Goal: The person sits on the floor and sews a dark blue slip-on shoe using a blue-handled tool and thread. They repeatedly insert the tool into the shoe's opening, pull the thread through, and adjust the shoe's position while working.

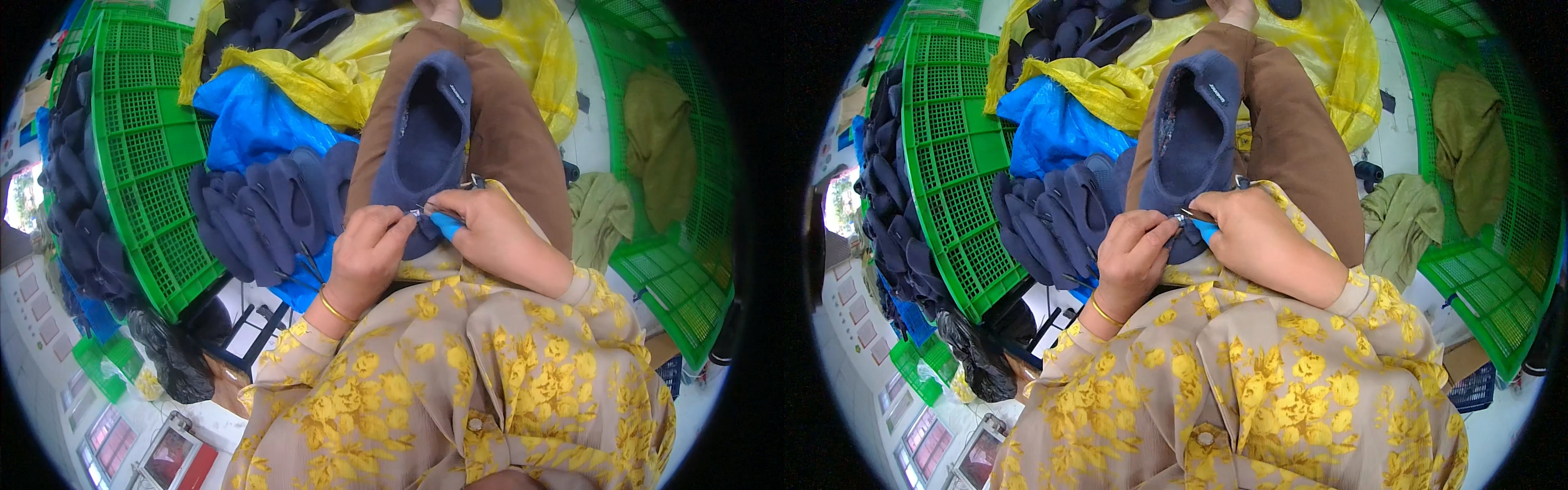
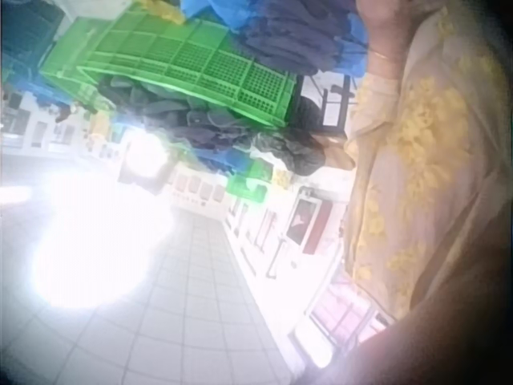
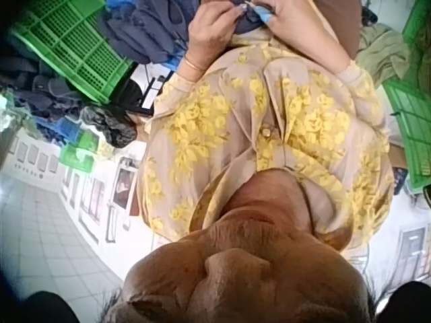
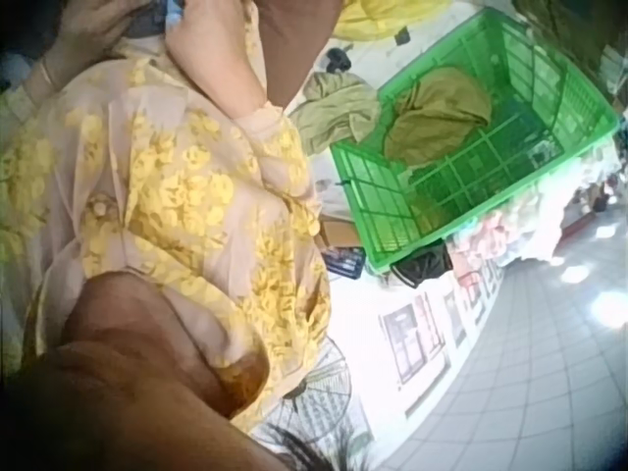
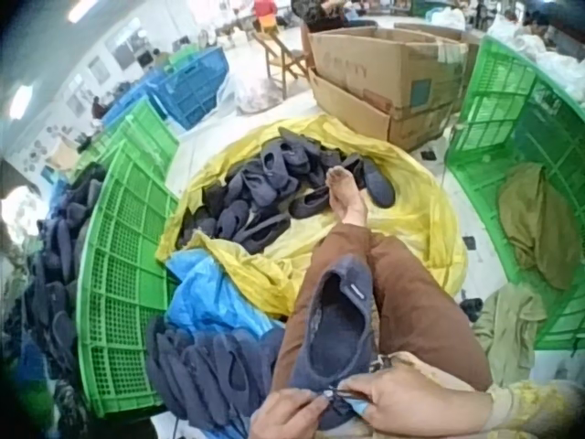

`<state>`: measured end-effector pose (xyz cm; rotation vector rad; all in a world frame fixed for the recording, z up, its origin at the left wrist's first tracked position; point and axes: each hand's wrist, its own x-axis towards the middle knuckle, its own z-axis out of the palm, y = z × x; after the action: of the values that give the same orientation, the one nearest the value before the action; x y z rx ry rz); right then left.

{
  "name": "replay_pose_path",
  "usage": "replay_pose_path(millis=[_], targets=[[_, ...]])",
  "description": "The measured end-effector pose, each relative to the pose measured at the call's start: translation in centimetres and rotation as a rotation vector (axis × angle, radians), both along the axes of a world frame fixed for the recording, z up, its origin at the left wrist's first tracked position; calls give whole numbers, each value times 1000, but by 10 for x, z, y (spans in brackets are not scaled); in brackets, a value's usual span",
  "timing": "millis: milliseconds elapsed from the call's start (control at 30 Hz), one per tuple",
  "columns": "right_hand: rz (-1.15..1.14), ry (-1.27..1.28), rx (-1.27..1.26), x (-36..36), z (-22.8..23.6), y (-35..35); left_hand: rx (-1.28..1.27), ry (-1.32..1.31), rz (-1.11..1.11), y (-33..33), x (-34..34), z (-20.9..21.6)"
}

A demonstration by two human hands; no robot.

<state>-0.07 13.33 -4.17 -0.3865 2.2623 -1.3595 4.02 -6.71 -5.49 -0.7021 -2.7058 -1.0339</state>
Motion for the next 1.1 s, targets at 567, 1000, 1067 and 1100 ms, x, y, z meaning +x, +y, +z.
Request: replay_pose_path(millis=[567,1000,1067,1100], targets=[[114,63,164,-13,-1,-10,-9,-19,12,1,2,-5],[103,69,-47,-7,-17,4,5,-18,81,0,10,-5],[80,100,-41,-5,-23,-1,16,-14,103,0,12,-8],[77,101,-28,-4,-24,-2,21,-12,113,0,13,-10]])
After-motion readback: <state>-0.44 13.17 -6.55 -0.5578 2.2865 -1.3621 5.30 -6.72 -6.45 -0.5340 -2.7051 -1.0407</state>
